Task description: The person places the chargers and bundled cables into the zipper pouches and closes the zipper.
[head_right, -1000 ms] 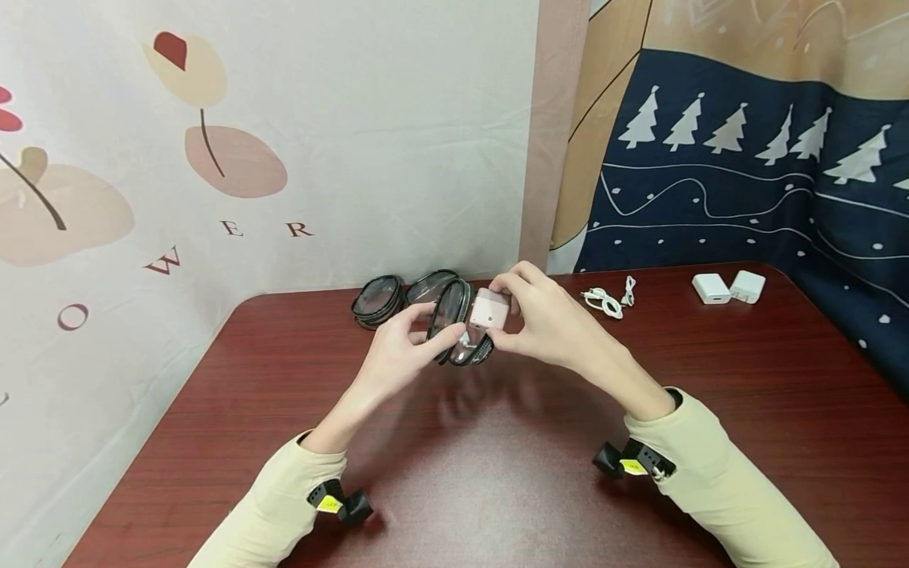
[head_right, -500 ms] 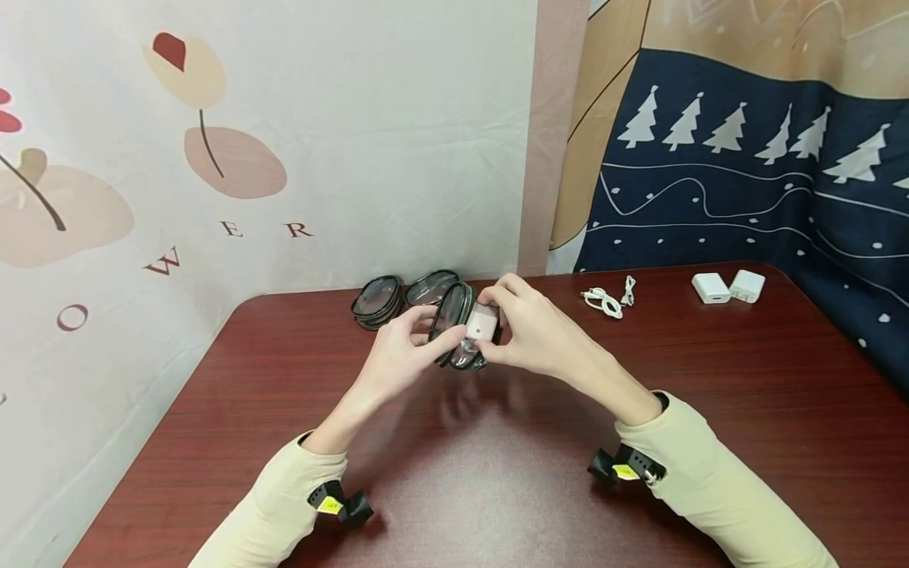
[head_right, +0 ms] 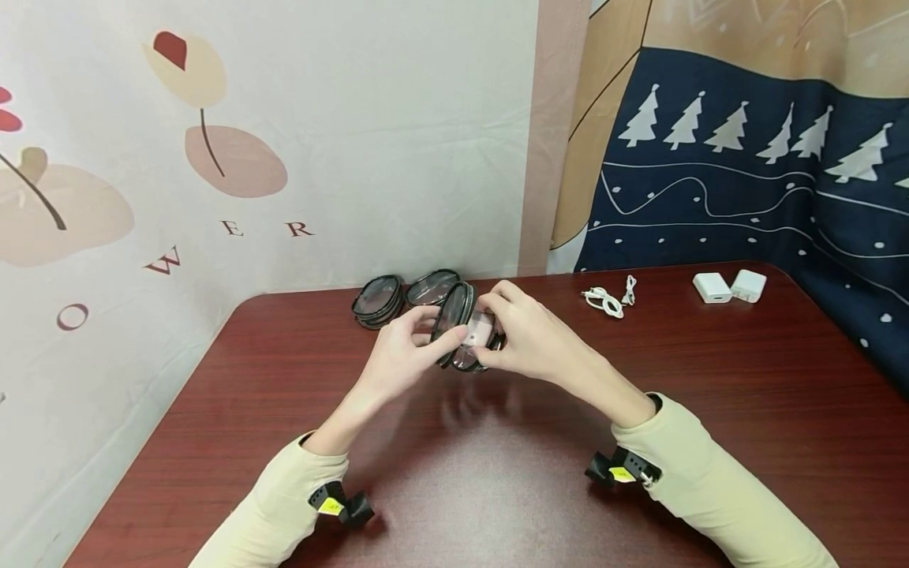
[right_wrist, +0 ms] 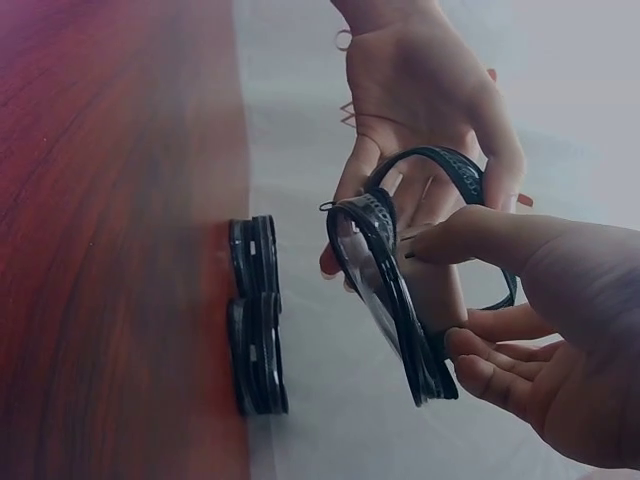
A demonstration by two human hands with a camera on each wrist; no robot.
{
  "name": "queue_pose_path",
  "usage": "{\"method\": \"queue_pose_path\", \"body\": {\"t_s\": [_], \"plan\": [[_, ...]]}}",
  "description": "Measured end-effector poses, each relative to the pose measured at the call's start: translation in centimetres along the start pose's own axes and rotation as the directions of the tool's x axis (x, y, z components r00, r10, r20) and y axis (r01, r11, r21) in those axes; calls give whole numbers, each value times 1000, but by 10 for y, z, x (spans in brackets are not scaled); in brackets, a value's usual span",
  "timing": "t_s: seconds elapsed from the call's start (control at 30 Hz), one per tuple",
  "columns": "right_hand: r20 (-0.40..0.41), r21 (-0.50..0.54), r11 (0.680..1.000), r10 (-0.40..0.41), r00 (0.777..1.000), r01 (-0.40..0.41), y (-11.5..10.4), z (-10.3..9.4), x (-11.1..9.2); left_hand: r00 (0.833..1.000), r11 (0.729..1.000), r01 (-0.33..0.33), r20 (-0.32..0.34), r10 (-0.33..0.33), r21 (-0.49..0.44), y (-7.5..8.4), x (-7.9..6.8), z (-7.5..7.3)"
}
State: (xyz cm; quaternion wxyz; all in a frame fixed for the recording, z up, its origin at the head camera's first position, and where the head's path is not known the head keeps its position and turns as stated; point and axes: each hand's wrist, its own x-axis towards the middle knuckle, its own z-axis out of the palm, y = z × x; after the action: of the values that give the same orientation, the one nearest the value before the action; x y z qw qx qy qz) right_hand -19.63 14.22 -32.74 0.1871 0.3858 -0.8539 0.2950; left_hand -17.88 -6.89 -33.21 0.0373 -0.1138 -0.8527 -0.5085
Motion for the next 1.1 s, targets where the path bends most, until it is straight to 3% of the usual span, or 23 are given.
{"method": "queue_pose_path", "body": {"t_s": [0.47,1.1], "plan": [[69,-27,998,58,996,-56,-5,1,-2,1000,1000,-7,-17,7,13,0,1,-1],[58,-78,993,92,994,-87,-4,-4,-1,999,998,29,-39,-27,57,0,1,-6]]}}
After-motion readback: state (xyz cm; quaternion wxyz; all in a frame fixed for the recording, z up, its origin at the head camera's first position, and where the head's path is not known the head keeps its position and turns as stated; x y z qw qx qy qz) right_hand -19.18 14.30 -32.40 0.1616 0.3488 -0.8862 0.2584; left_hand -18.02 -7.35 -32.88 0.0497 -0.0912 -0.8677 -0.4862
